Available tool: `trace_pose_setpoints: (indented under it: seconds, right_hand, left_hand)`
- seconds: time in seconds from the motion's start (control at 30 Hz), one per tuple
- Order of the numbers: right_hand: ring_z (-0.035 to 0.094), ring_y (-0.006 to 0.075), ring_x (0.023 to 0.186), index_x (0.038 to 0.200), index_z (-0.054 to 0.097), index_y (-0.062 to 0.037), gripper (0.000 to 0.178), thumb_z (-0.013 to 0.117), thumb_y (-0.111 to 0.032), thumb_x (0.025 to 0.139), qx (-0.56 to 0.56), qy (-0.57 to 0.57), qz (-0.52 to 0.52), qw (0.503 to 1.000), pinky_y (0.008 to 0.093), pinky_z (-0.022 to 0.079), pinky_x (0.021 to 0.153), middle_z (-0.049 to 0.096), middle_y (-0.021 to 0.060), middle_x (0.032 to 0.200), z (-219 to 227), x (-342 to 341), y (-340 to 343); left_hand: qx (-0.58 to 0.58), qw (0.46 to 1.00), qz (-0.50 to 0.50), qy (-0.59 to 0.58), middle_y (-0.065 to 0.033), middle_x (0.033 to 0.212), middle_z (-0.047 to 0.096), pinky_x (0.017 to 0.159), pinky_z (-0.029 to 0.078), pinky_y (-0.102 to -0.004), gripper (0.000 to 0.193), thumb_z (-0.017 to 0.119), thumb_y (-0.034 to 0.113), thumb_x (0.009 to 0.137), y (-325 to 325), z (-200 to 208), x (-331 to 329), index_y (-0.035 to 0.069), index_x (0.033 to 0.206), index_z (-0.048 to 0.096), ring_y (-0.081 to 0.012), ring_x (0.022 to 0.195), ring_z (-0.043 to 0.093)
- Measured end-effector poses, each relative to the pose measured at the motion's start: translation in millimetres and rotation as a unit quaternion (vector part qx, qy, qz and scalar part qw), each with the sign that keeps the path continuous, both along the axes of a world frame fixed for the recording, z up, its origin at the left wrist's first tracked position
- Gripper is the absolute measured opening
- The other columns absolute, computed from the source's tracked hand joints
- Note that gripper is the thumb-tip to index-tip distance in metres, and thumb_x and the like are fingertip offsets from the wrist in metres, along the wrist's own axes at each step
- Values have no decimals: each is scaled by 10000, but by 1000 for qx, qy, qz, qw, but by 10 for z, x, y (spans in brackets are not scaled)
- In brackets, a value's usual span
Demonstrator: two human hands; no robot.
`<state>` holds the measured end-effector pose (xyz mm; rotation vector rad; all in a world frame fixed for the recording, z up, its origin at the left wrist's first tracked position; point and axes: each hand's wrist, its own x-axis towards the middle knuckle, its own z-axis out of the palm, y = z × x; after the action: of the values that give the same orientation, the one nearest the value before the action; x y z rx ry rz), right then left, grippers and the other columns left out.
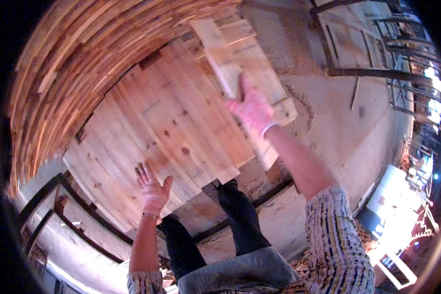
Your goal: The person repeatedly picks up wooden planks from a pile on the left and stacks them onto a growing pile on the right. They handle the planks one by one or in small groups, aligning them carefully to form a neat stack.
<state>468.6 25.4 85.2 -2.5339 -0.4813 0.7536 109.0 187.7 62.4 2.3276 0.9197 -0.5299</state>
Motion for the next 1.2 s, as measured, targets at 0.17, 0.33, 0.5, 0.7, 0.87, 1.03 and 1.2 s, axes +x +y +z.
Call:
trace_pose_setpoints:
  seconds: [0.17, 0.33, 0.5, 0.7, 0.87, 1.03, 1.2]
  right_hand:
    - [566, 402, 1183, 1477, 385, -111, 777, 538, -616, 906, -223, -117, 77, 965, 513, 460, 977, 581, 243, 1268, -561, -96, 501]
    - [613, 387, 1102, 1432, 437, 2, 627, 521, -440, 995, -100, -31, 203, 974, 471, 485, 972, 607, 247, 1239, -872, -209, 258]
    - [344, 420, 1413, 1554, 255, -28, 802, 497, -540, 987, -167, -106, 290, 936, 456, 313, 1166, 304, 277, 1564, -1388, 558, -12]
    - [394, 472, 1352, 1514, 309, -6, 752, 484, -518, 992, -233, -203, 345, 886, 522, 375, 1103, 380, 361, 1458, -1040, -561, 273]
    - [423, 498, 1326, 1469, 394, -4, 703, 606, -431, 953, -171, -89, 530, 826, 526, 390, 1096, 426, 369, 1415, -244, -2660, 240]
    - [515, 371, 1299, 1427, 498, -89, 593, 588, -429, 949, -184, 261, 688, 652, 443, 409, 1091, 537, 206, 1410, 483, -4601, 425]
    - [540, 346, 1278, 1381, 564, -119, 580, 542, -500, 944, -253, 280, 752, 540, 422, 423, 1075, 597, 157, 1366, 1131, -6340, 1001]
  left_hand:
    - [-29, 975, -18, 221, -353, 1608, -22, 1173, -58, -646, 1195, 634, 693, 801, 78, -370, -307, -42, 1566, 85, -540, 1479, -91]
    - [-58, 981, -41, 179, -341, 1593, 131, 1190, -30, -647, 1082, 640, 644, 825, 242, -294, -334, -39, 1537, 197, -563, 1468, 14]
    - [22, 999, 26, 23, -273, 1579, 239, 1197, 102, -621, 902, 639, 410, 779, 208, -457, -315, 30, 1510, 275, -512, 1470, 167]
    - [47, 963, 220, -148, -176, 1429, 489, 1156, 288, -543, 628, 618, 309, 831, -14, -420, -545, 84, 1402, 485, -408, 1379, 395]
    - [-170, 809, 533, -182, -190, 1428, 498, 1111, 406, -414, 525, 631, 270, 883, -724, 521, -1787, 85, 1366, 545, -344, 1372, 435]
    - [46, 513, 857, 28, -147, 1274, 643, 1024, 457, -358, 496, 682, 298, 907, -2221, 984, -4130, 53, 1329, 588, -257, 1187, 597]
    - [101, 380, 919, -27, -259, 1418, 523, 1086, 404, -408, 796, 758, 416, 830, -3330, 1052, -6010, 0, 1437, 454, -391, 1330, 494]
